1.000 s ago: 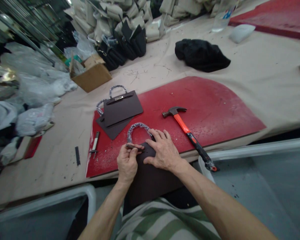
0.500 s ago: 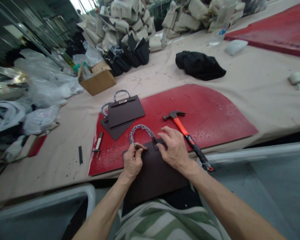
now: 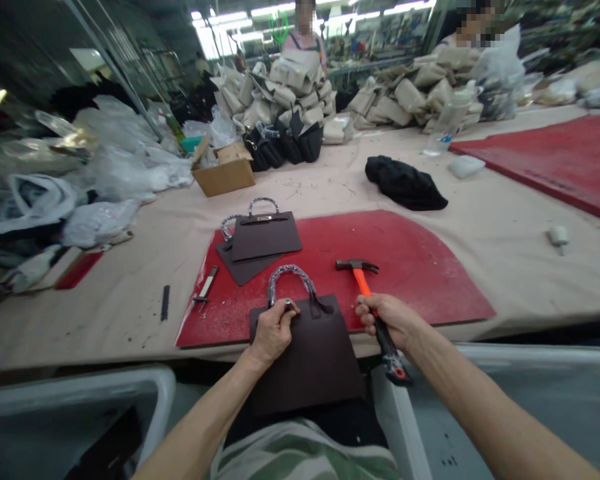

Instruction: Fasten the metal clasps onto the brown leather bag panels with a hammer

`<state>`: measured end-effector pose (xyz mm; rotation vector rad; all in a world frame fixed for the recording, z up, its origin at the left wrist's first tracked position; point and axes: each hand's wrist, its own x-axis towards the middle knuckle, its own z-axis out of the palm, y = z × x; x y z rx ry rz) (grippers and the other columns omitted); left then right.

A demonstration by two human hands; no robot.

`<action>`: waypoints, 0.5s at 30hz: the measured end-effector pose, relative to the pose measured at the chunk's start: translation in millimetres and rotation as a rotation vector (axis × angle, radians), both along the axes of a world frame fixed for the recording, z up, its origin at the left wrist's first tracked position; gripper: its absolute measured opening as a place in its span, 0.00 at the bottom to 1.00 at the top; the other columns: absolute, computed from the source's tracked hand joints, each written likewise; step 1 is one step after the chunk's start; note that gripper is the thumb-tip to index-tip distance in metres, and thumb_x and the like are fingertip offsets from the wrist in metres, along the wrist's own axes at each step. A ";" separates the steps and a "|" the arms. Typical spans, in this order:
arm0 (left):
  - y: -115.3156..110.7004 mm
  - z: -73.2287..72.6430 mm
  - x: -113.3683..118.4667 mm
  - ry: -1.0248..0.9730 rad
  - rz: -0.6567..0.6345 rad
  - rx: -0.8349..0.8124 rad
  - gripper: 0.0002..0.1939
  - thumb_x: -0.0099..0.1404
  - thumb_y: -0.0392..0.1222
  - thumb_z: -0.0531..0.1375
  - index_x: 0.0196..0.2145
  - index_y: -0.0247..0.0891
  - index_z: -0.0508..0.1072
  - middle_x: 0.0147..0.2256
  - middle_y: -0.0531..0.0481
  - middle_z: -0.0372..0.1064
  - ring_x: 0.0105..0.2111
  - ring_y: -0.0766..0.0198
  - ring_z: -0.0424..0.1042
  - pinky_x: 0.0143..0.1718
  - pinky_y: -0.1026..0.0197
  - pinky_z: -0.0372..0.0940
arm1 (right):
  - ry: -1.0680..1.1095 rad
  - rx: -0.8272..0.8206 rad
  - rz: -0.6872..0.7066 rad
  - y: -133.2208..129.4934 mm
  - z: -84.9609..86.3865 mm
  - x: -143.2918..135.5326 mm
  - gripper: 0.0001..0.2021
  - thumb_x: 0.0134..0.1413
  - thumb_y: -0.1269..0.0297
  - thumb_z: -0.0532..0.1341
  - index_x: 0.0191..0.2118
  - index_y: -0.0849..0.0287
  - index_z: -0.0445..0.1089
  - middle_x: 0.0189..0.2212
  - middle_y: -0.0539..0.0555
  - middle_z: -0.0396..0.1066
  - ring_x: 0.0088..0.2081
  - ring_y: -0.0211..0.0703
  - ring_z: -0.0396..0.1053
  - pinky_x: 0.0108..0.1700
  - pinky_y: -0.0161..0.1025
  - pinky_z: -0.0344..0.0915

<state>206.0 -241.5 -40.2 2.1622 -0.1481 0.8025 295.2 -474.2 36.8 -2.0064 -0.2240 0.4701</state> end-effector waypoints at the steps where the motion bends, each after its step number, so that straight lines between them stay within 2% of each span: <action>1: -0.1 -0.4 0.0 0.001 0.000 0.002 0.07 0.69 0.35 0.52 0.37 0.40 0.71 0.33 0.47 0.75 0.34 0.61 0.76 0.38 0.62 0.70 | 0.029 0.048 0.015 1.1 7.9 -8.3 0.08 0.55 0.58 0.52 0.28 0.54 0.54 0.20 0.45 0.51 0.18 0.37 0.51 0.20 0.34 0.56; 3: 0.0 -1.9 0.2 0.001 0.000 0.005 0.07 0.69 0.35 0.52 0.38 0.41 0.70 0.33 0.47 0.75 0.33 0.61 0.76 0.38 0.62 0.70 | 0.010 0.141 0.014 1.3 22.2 -28.4 0.14 0.59 0.49 0.49 0.30 0.53 0.52 0.20 0.43 0.50 0.16 0.36 0.49 0.18 0.34 0.54; 4: 0.2 -2.9 0.4 0.000 -0.001 0.006 0.07 0.69 0.36 0.52 0.38 0.41 0.70 0.33 0.47 0.75 0.34 0.61 0.76 0.38 0.62 0.70 | -0.069 0.167 -0.001 0.6 27.8 -39.0 0.17 0.61 0.45 0.49 0.30 0.53 0.52 0.20 0.44 0.51 0.16 0.36 0.50 0.17 0.34 0.53; 6: 0.8 -5.2 0.9 -0.008 -0.002 0.000 0.07 0.69 0.35 0.52 0.38 0.41 0.70 0.33 0.47 0.75 0.34 0.60 0.77 0.39 0.62 0.70 | -0.375 0.137 -0.037 -1.9 33.1 -57.8 0.20 0.63 0.41 0.49 0.31 0.53 0.55 0.20 0.46 0.56 0.18 0.37 0.54 0.19 0.34 0.52; 9: 2.0 -8.0 1.6 -0.016 0.000 -0.002 0.07 0.69 0.36 0.52 0.39 0.41 0.70 0.34 0.47 0.76 0.35 0.60 0.77 0.39 0.61 0.70 | -0.865 -0.089 0.038 -5.6 27.3 -73.0 0.19 0.67 0.47 0.48 0.29 0.54 0.58 0.17 0.48 0.58 0.17 0.39 0.56 0.22 0.38 0.48; 11: 2.7 -8.9 1.6 -0.021 0.006 0.007 0.08 0.69 0.36 0.52 0.39 0.41 0.71 0.33 0.47 0.76 0.33 0.60 0.77 0.37 0.62 0.70 | -0.966 -0.248 0.193 -7.3 24.8 -75.0 0.19 0.68 0.50 0.46 0.29 0.54 0.59 0.15 0.48 0.59 0.15 0.39 0.54 0.21 0.40 0.42; 13: 2.8 -8.8 1.3 -0.025 0.011 0.014 0.08 0.69 0.36 0.52 0.39 0.41 0.71 0.32 0.47 0.76 0.32 0.60 0.77 0.35 0.62 0.70 | -0.983 -0.327 0.298 -8.8 34.8 -76.1 0.20 0.69 0.50 0.44 0.28 0.53 0.59 0.14 0.48 0.59 0.13 0.40 0.53 0.21 0.41 0.39; 15: 1.6 -8.0 1.3 -0.028 0.017 0.014 0.08 0.69 0.36 0.52 0.38 0.41 0.71 0.32 0.46 0.76 0.33 0.60 0.77 0.37 0.62 0.71 | -1.038 -0.278 0.235 -10.5 56.6 -81.5 0.20 0.70 0.49 0.46 0.28 0.53 0.58 0.14 0.47 0.58 0.13 0.39 0.53 0.20 0.40 0.40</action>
